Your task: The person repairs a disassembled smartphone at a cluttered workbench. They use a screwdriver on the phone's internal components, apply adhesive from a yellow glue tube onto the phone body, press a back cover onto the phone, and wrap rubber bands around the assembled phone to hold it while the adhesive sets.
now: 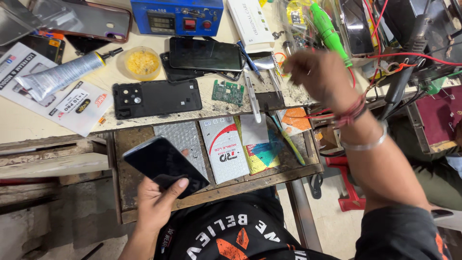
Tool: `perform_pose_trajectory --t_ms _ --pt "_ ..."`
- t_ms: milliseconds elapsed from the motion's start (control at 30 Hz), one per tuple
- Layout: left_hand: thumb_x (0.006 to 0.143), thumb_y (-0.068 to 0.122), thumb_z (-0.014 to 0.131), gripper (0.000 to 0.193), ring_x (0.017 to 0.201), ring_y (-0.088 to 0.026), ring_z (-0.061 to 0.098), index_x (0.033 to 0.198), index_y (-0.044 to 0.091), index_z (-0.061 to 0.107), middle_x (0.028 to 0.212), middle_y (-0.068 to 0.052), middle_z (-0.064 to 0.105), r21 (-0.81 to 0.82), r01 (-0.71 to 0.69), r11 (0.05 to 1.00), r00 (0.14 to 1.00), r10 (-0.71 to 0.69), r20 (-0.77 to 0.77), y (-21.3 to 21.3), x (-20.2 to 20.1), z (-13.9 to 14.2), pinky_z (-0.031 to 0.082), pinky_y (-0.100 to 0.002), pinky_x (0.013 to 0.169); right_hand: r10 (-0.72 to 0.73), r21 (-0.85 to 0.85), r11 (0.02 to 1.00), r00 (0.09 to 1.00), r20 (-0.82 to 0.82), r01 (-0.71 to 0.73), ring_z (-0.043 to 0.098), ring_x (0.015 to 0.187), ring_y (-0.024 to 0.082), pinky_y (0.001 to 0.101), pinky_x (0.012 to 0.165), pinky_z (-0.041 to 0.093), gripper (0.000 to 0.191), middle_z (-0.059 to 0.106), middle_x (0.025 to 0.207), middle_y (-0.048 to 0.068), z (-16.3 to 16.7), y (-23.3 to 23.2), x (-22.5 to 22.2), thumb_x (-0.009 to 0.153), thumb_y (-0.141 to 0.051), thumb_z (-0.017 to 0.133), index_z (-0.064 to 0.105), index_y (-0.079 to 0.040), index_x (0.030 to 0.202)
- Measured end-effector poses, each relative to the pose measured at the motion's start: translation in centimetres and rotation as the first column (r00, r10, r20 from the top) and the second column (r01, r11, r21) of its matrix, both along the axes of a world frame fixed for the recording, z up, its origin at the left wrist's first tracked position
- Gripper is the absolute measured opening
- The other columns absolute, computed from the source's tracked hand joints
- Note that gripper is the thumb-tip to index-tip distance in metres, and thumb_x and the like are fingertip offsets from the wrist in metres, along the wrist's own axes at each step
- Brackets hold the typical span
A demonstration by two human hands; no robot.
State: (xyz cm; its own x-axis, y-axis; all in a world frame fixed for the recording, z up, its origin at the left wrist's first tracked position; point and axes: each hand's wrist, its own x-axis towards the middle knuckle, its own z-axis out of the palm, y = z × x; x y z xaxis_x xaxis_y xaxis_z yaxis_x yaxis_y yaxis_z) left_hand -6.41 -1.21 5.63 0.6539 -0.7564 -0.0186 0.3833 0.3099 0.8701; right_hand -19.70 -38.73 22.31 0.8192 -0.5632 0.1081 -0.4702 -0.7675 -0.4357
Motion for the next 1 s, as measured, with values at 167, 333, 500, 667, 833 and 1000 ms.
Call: perform_pose_trajectory --t_ms 167,333,500,667,833,1000 --pt "0.095 0.001 0.072 0.007 0.133 -0.020 0.060 0.098 0.002 0.067 0.153 -0.014 0.057 -0.188 0.265 0.946 0.964 -0.264 0.027 -0.9 -2.3 0.0 0.051 -0.031 0.102 0.492 0.319 0.818 0.869 0.045 -0.479 0.076 0.077 0.022 0.0333 0.070 0.058 0.011 0.077 0.086 0.008 -1.6 11.5 -1.9 0.092 -0.013 0.072 0.074 -0.008 0.102" --pt "0.093 0.001 0.080 0.009 0.082 -0.013 0.065 0.094 -0.002 0.071 0.092 -0.011 0.074 0.100 0.245 0.964 0.969 -0.241 -0.048 -1.9 -5.1 -0.6 0.053 -0.029 0.075 0.404 0.410 0.833 0.915 0.008 -0.372 0.074 0.064 0.027 0.0379 0.056 0.054 0.014 0.073 0.072 0.008 -1.9 15.3 -3.9 0.089 -0.023 0.075 0.072 -0.009 0.090" --pt "0.087 0.006 0.077 0.011 0.088 -0.012 0.072 0.094 0.000 0.072 0.098 -0.005 0.078 -0.115 0.474 0.873 0.863 -0.486 -0.135 -1.6 -6.2 -0.1 0.059 -0.027 0.082 0.259 0.011 0.965 0.958 0.121 -0.263 0.069 0.070 0.034 0.0417 0.062 0.054 0.016 0.071 0.079 0.012 -3.4 16.1 -4.4 0.077 -0.013 0.074 0.066 -0.004 0.088" --pt "0.089 0.003 0.080 0.010 0.084 -0.011 0.068 0.091 -0.001 0.071 0.093 -0.006 0.074 -0.174 0.551 0.816 0.790 -0.577 -0.207 -1.8 -7.3 -1.2 0.056 -0.026 0.078 0.180 0.054 0.978 0.946 0.270 -0.202 0.068 0.078 0.030 0.0396 0.068 0.054 0.018 0.069 0.089 0.013 -5.7 13.8 -5.8 0.076 -0.002 0.061 0.065 -0.002 0.093" --pt "0.096 0.001 0.081 0.019 0.081 -0.008 0.061 0.109 -0.002 0.067 0.093 -0.002 0.068 -0.170 0.441 0.881 0.871 -0.466 -0.156 -3.4 -7.1 -1.2 0.051 -0.024 0.074 -0.204 0.612 0.128 0.584 0.786 -0.780 0.064 0.083 0.020 0.0368 0.079 0.051 0.015 0.066 0.079 0.008 -8.6 12.9 -8.1 0.089 0.000 0.057 0.068 -0.007 0.081" --pt "0.094 0.005 0.075 0.036 0.104 -0.009 0.065 0.127 0.000 0.061 0.115 -0.002 0.071 -0.134 0.437 0.889 0.894 -0.446 -0.045 -4.3 -8.5 2.4 0.054 -0.026 0.094 -0.333 0.694 -0.006 0.656 0.677 -0.720 0.066 0.069 0.021 0.0363 0.066 0.054 0.029 0.070 0.095 0.017 -11.3 15.0 -10.2 0.103 -0.003 0.061 0.063 0.004 0.131"
